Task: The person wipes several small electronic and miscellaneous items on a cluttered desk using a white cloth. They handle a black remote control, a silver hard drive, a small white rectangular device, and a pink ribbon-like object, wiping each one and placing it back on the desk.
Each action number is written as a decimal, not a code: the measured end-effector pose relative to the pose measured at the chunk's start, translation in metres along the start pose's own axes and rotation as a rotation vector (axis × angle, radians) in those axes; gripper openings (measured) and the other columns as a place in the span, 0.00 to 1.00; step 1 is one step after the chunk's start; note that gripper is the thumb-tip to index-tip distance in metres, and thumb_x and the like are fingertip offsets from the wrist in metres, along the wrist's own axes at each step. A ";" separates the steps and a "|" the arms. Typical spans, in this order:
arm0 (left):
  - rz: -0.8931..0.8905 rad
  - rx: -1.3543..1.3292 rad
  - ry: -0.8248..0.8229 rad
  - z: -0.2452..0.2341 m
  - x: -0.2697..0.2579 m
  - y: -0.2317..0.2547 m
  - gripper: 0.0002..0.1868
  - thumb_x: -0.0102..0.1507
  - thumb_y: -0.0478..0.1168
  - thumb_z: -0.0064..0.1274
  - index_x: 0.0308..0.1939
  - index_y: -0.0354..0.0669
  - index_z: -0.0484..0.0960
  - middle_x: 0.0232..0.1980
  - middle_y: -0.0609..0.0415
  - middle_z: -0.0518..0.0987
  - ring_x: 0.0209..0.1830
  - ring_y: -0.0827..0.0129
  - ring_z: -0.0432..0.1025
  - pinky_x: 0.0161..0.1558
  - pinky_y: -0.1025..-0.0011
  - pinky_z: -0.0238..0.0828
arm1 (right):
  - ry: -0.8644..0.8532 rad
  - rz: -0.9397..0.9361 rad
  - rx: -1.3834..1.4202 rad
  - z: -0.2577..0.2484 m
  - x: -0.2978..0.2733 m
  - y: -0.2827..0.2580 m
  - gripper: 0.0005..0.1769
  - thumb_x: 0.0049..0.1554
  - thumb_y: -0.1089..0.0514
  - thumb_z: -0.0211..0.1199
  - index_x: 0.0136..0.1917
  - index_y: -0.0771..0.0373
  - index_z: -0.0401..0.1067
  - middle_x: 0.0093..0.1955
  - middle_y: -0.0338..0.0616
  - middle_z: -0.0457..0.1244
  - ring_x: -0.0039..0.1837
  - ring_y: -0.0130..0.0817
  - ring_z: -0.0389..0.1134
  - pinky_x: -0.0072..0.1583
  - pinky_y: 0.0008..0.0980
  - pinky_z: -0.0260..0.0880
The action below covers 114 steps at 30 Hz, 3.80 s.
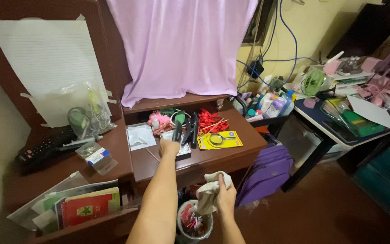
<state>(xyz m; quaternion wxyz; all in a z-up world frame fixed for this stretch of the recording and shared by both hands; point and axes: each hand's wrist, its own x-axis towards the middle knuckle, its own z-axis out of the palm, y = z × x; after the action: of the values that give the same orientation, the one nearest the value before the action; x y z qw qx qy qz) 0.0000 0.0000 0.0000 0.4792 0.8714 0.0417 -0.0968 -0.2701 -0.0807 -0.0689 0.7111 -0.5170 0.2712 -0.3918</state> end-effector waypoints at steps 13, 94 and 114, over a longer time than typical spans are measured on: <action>0.211 -1.029 -0.356 0.009 -0.178 -0.020 0.16 0.64 0.38 0.56 0.54 0.39 0.73 0.47 0.51 0.79 0.44 0.63 0.74 0.43 0.63 0.74 | -0.066 -0.100 -0.073 0.023 0.009 -0.083 0.25 0.65 0.45 0.52 0.63 0.66 0.74 0.52 0.48 0.71 0.52 0.41 0.72 0.54 0.41 0.74; -0.527 -1.305 -0.961 0.001 -0.177 -0.176 0.35 0.66 0.65 0.31 0.61 0.46 0.77 0.55 0.48 0.82 0.54 0.57 0.76 0.51 0.56 0.76 | -0.412 -0.205 -0.582 0.070 -0.092 -0.004 0.32 0.65 0.43 0.51 0.74 0.66 0.60 0.77 0.55 0.52 0.78 0.47 0.51 0.76 0.45 0.47; 0.157 -1.469 -1.110 0.051 -0.149 -0.221 0.25 0.81 0.43 0.48 0.64 0.15 0.68 0.57 0.37 0.76 0.54 0.53 0.70 0.55 0.58 0.68 | -0.058 0.054 -0.208 0.070 -0.046 0.027 0.25 0.61 0.45 0.58 0.59 0.69 0.72 0.49 0.47 0.66 0.50 0.39 0.68 0.52 0.36 0.69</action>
<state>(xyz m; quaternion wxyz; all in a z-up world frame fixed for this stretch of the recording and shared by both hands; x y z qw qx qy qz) -0.1883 0.0787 -0.1779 0.8682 0.1775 -0.2021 -0.4171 -0.2324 -0.0018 -0.0733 0.6715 -0.5917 0.3034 -0.3271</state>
